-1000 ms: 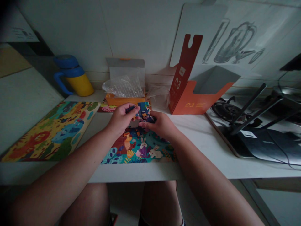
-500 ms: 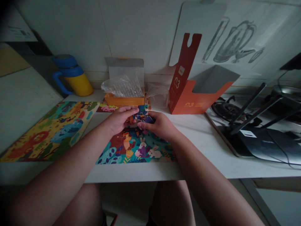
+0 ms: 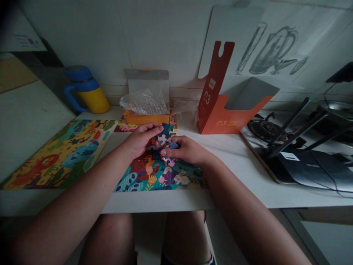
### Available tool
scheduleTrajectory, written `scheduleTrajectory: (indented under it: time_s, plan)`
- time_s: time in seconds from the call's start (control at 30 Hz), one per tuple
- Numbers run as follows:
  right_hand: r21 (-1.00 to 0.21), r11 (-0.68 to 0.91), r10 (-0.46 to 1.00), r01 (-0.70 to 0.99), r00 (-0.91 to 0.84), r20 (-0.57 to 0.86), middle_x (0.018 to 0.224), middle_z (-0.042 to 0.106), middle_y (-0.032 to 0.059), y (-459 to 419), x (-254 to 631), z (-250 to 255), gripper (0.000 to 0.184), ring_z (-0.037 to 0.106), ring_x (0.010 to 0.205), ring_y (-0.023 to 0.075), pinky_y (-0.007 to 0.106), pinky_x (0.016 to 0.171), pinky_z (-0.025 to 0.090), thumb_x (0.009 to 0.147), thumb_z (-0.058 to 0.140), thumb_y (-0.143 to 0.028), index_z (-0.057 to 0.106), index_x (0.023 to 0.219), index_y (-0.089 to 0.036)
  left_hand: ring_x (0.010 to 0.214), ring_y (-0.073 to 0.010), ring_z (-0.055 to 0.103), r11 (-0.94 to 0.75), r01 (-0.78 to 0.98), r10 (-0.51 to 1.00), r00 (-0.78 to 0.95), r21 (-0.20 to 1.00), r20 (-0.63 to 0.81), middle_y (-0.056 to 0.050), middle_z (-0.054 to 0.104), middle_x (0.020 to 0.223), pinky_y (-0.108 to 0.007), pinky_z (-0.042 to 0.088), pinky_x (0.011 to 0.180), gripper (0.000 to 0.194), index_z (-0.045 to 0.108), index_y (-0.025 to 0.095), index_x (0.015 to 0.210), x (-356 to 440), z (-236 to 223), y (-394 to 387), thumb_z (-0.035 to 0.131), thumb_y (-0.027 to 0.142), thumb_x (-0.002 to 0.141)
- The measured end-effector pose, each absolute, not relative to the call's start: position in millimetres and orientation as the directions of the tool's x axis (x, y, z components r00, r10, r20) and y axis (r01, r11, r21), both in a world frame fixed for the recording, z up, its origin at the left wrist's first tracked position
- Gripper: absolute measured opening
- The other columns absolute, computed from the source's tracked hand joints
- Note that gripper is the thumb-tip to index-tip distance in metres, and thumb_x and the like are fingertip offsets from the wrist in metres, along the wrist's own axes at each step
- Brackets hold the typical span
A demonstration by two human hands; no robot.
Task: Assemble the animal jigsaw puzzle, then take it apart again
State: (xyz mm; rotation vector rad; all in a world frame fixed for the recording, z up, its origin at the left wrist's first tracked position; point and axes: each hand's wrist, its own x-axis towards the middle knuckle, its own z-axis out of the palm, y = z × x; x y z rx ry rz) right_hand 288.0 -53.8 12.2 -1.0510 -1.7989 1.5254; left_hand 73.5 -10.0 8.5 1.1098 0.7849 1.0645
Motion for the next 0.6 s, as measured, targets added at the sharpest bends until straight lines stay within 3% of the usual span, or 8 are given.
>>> scheduleTrajectory:
  time_s: [0.13, 0.3, 0.43, 0.53, 0.6]
  plan:
    - [-0.962, -0.009, 0.906, 0.275, -0.404, -0.124, 0.091, 0.078, 0.0038, -51.6, 286.6, 9.8, 0.054, 0.066, 0.073, 0.0183, 0.031, 0.069, 0.056, 0.082, 0.084, -0.068, 0.079, 0.103, -0.019, 0.069, -0.0085, 0.057, 0.025, -0.321, 0.975, 0.215, 0.947, 0.047, 0.002, 0.067, 0.089, -0.019, 0.048, 0.053, 0.046, 0.075, 0.019, 0.09, 72.1, 14.9, -8.9, 0.1, 0.048, 0.063]
    - [-0.972, -0.107, 0.985, 0.211, -0.112, -0.133, 0.078, 0.072, 0.0014, -43.3, 283.4, -0.8, 0.055, 0.059, 0.058, 0.0156, 0.028, 0.052, 0.05, 0.085, 0.075, -0.074, 0.073, 0.105, -0.023, 0.07, -0.0103, 0.058, 0.006, -0.2, 0.928, 0.365, 0.98, 0.069, -0.001, 0.066, 0.089, -0.021, 0.052, 0.054, 0.043, 0.074, 0.018, 0.089, 75.8, 14.2, -14.3, 0.095, 0.051, 0.07]
    - [-0.98, -0.137, 0.987, 0.143, -0.062, -0.147, 0.076, 0.071, 0.0046, -39.3, 280.7, -6.3, 0.064, 0.062, 0.059, 0.0188, 0.031, 0.051, 0.053, 0.092, 0.058, -0.084, 0.072, 0.111, -0.024, 0.068, -0.0109, 0.058, -0.095, -0.055, 0.892, 0.439, 0.994, 0.11, -0.001, 0.064, 0.087, -0.024, 0.057, 0.055, 0.04, 0.071, 0.018, 0.088, 84.2, 4.4, -18.4, 0.09, 0.052, 0.077]
    - [-0.983, -0.156, 0.987, 0.094, -0.025, -0.159, 0.078, 0.073, 0.0083, -38.7, 280.2, -9.7, 0.072, 0.066, 0.062, 0.0228, 0.037, 0.055, 0.058, 0.094, 0.049, -0.088, 0.073, 0.113, -0.023, 0.064, -0.0099, 0.057, -0.127, 0.004, 0.908, 0.403, 0.992, 0.115, 0.001, 0.061, 0.085, -0.024, 0.057, 0.055, 0.039, 0.067, 0.019, 0.087, 86.5, -1.5, -17.2, 0.088, 0.052, 0.081]
    - [-0.981, -0.084, 0.995, 0.173, -0.044, -0.093, 0.075, 0.073, 0.0094, -39.1, 280.3, -11.5, 0.083, 0.066, 0.06, 0.0237, 0.039, 0.057, 0.058, 0.096, 0.036, -0.092, 0.074, 0.117, -0.021, 0.064, -0.01, 0.059, -0.136, 0.037, 0.925, 0.363, 0.99, 0.113, 0.001, 0.061, 0.085, -0.023, 0.057, 0.054, 0.038, 0.066, 0.02, 0.089, 86.2, -2.9, -16.1, 0.087, 0.051, 0.082]
